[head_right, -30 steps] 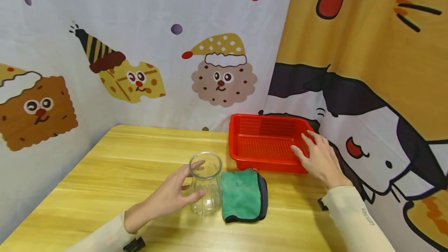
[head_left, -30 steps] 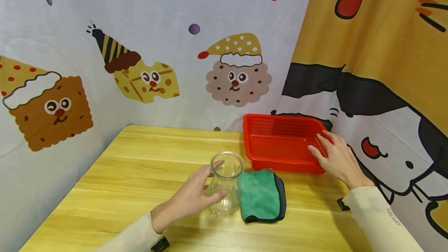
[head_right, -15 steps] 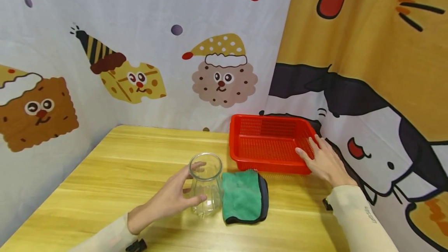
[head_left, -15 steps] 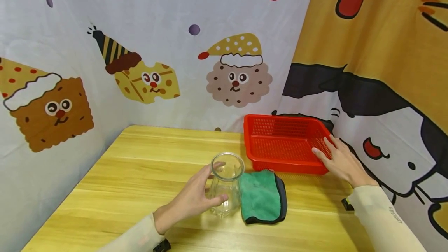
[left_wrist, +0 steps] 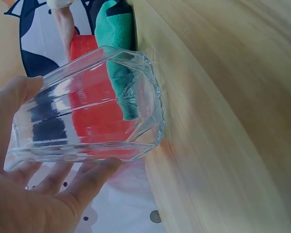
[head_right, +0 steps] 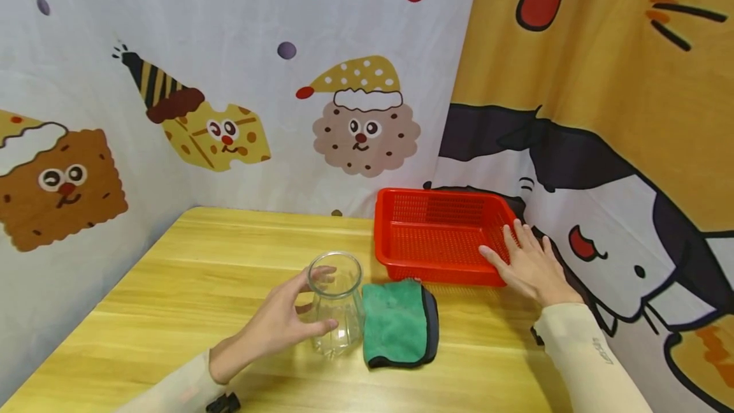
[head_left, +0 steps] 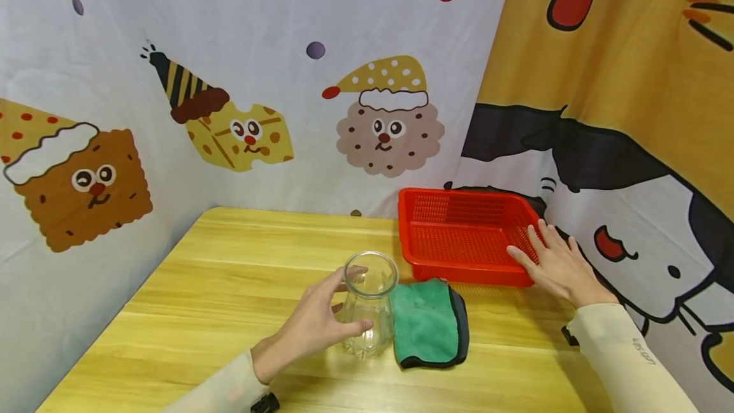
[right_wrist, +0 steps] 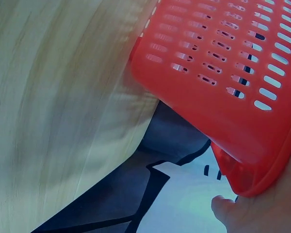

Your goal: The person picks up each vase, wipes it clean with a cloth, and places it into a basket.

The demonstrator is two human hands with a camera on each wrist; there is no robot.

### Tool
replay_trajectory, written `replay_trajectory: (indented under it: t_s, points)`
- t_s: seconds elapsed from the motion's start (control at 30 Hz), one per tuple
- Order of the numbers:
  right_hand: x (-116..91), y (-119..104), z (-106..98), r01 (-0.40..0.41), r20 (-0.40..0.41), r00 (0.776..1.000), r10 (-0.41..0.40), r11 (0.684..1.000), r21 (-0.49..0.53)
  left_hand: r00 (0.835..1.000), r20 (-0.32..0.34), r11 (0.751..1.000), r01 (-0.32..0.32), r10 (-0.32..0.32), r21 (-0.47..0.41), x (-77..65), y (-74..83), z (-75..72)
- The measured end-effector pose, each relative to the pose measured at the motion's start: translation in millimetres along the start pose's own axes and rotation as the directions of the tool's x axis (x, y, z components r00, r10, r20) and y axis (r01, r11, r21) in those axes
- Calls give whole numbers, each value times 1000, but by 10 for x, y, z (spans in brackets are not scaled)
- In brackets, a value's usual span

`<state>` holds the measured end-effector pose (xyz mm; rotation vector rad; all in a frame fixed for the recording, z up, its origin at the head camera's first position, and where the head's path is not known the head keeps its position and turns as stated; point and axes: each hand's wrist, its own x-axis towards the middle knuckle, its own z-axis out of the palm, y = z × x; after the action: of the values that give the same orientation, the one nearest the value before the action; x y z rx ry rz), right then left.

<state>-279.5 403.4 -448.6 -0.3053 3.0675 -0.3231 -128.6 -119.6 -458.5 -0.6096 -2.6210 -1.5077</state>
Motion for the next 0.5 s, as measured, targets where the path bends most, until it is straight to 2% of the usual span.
replay_trajectory:
  t_s: [0.13,0.33,0.5]
  points:
    - [0,-6,-4,3,-9,1000,-3,1000,2,999,-19,1000,-28,28,-1,16,-2,0]
    - [1,3,15,-2,-7,1000,2,1000,6,995,-68,997,-63,67,52,14,-11,21]
    - [7,4,29,3,-14,1000,-3,1000,16,992,-105,997,-59,64,44,17,-6,47]
